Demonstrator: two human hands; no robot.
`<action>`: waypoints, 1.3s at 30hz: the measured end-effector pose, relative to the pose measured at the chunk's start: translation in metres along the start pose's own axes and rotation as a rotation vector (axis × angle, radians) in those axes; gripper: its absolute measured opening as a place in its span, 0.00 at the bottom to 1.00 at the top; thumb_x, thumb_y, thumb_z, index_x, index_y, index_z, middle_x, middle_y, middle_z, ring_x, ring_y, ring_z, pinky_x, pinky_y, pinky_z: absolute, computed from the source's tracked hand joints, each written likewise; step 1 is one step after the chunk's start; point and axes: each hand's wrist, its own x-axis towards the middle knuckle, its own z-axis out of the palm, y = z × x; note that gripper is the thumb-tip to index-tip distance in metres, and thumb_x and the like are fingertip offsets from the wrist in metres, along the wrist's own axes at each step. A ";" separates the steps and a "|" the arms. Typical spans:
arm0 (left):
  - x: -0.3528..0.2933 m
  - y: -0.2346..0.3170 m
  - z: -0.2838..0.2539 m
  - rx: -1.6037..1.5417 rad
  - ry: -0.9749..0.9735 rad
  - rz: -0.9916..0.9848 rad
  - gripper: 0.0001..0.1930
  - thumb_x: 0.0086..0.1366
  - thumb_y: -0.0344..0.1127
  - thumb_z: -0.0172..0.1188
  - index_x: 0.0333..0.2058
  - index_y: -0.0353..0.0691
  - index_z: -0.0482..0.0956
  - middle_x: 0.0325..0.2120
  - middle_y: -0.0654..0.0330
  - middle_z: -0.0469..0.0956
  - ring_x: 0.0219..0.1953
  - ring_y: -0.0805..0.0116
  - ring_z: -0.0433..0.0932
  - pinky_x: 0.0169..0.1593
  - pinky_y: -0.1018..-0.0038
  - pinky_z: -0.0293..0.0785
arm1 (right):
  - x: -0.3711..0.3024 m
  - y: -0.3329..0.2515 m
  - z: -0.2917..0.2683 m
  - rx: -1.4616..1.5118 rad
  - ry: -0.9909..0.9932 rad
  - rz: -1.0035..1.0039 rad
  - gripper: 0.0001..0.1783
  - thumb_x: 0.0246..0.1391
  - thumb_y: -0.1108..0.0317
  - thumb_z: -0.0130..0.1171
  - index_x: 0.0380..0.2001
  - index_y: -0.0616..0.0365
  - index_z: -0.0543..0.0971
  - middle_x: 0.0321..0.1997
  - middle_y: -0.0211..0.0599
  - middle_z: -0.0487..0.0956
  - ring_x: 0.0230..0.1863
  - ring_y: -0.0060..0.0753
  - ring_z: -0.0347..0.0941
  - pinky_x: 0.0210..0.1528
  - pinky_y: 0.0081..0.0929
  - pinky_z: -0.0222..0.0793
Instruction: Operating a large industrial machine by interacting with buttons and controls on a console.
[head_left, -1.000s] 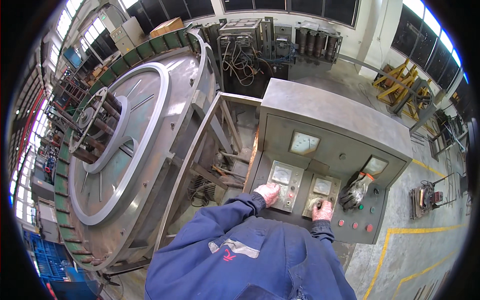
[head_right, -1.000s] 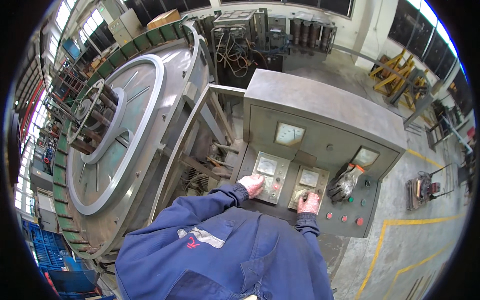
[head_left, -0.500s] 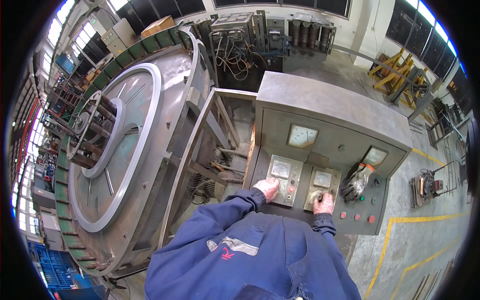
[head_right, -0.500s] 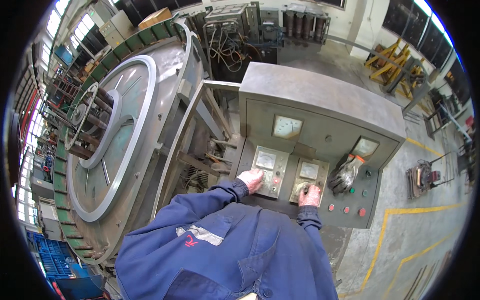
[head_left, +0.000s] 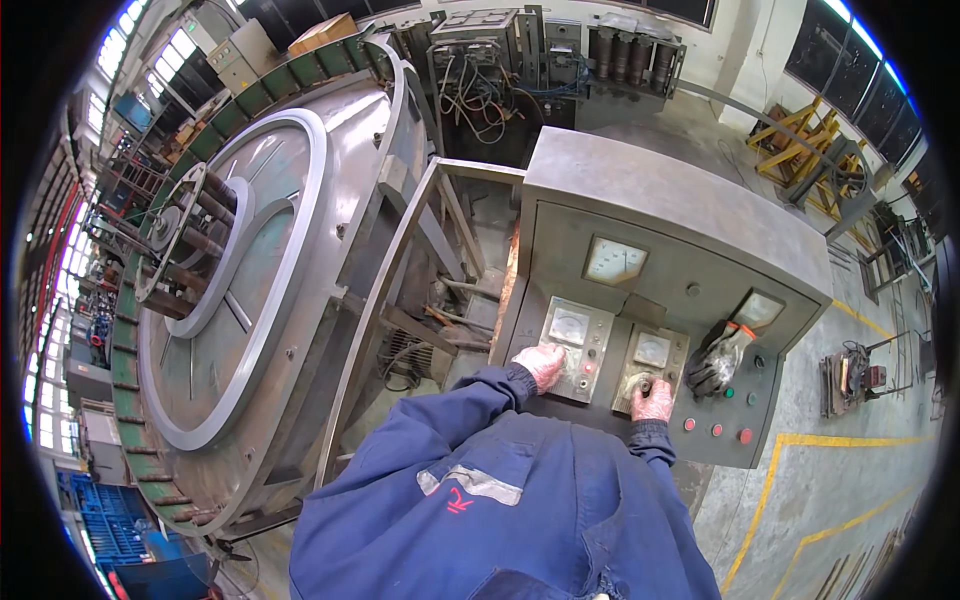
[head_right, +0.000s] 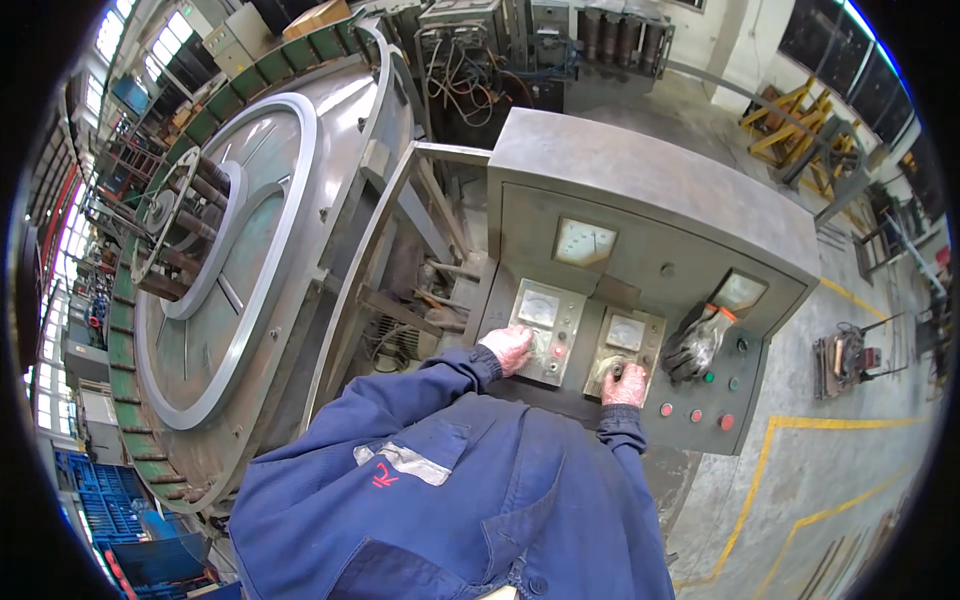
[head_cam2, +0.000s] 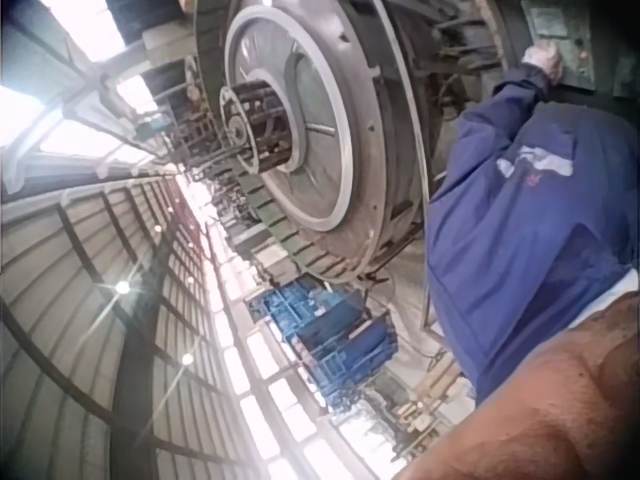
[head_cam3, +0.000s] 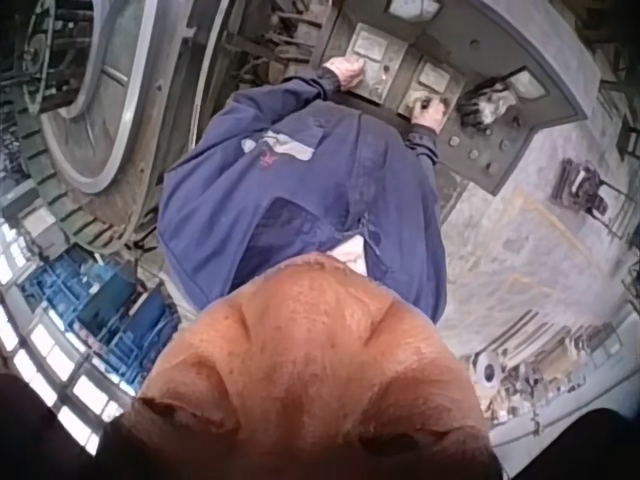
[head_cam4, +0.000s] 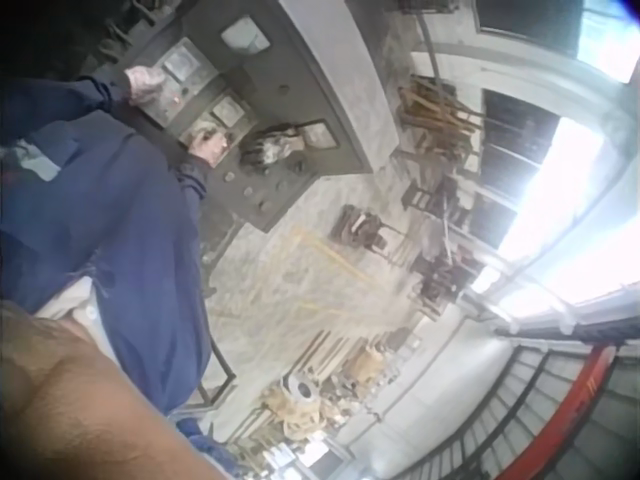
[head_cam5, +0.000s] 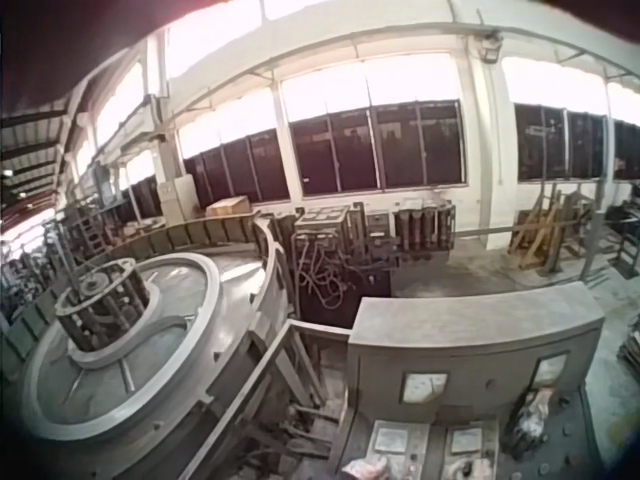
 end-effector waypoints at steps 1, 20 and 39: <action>0.001 -0.003 0.003 0.006 0.018 0.022 0.18 0.60 0.42 0.62 0.42 0.36 0.70 0.36 0.45 0.77 0.40 0.44 0.80 0.43 0.54 0.79 | 0.000 0.000 -0.001 -0.009 0.002 0.004 0.17 0.47 0.65 0.67 0.41 0.58 0.79 0.41 0.49 0.79 0.45 0.52 0.76 0.49 0.43 0.73; 0.007 0.006 0.001 -0.008 0.014 0.070 0.17 0.59 0.41 0.66 0.42 0.39 0.73 0.37 0.43 0.78 0.37 0.40 0.79 0.40 0.51 0.76 | -0.003 -0.016 -0.018 0.086 -0.064 0.172 0.18 0.49 0.64 0.64 0.42 0.62 0.75 0.42 0.53 0.75 0.49 0.55 0.73 0.54 0.45 0.70; 0.009 0.001 0.006 0.006 -0.002 0.044 0.18 0.60 0.43 0.65 0.41 0.38 0.72 0.35 0.44 0.78 0.36 0.41 0.79 0.41 0.52 0.76 | -0.001 -0.022 -0.024 0.060 -0.011 0.141 0.13 0.50 0.63 0.62 0.36 0.59 0.75 0.40 0.50 0.76 0.45 0.54 0.75 0.49 0.46 0.74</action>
